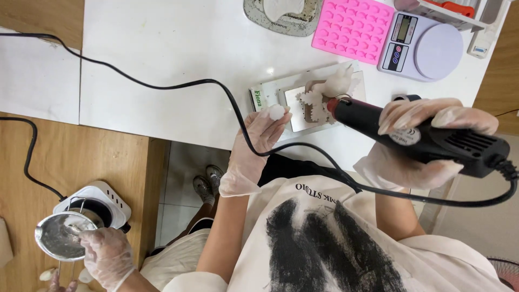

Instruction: Use a heat gun to smooth and assemble wax candle components into a decorative figure.

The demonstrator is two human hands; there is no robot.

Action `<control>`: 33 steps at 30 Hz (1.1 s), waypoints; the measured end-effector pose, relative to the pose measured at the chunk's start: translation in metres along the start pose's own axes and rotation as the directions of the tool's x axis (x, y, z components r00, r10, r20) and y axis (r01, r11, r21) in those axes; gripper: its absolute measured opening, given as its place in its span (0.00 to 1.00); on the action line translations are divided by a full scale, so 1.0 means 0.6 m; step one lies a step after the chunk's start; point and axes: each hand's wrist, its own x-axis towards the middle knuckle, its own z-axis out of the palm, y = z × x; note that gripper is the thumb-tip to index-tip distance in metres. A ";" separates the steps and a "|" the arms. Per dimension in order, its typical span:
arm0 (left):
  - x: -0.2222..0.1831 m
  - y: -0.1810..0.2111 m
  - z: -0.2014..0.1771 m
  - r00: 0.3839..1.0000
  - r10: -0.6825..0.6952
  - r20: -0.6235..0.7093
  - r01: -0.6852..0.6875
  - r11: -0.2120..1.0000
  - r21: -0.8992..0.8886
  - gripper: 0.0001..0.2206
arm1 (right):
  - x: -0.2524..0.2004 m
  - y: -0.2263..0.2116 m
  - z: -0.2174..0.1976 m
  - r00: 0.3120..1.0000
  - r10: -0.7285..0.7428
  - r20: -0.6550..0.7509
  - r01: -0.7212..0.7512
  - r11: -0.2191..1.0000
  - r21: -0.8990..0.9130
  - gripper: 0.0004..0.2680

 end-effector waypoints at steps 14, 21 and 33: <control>0.010 0.053 0.066 0.983 -0.136 0.125 0.118 0.983 0.140 0.17 | 0.012 -0.015 0.028 0.999 0.004 0.053 0.003 0.993 -0.120 0.17; 0.025 0.039 0.039 0.990 -0.102 0.094 0.077 0.968 0.238 0.15 | 0.016 -0.005 0.021 0.996 -0.062 0.069 0.074 0.981 -0.181 0.16; 0.008 0.059 0.069 0.992 -0.122 0.031 0.111 0.966 0.235 0.18 | 0.014 0.002 0.001 0.984 -0.071 0.165 0.091 0.989 -0.120 0.18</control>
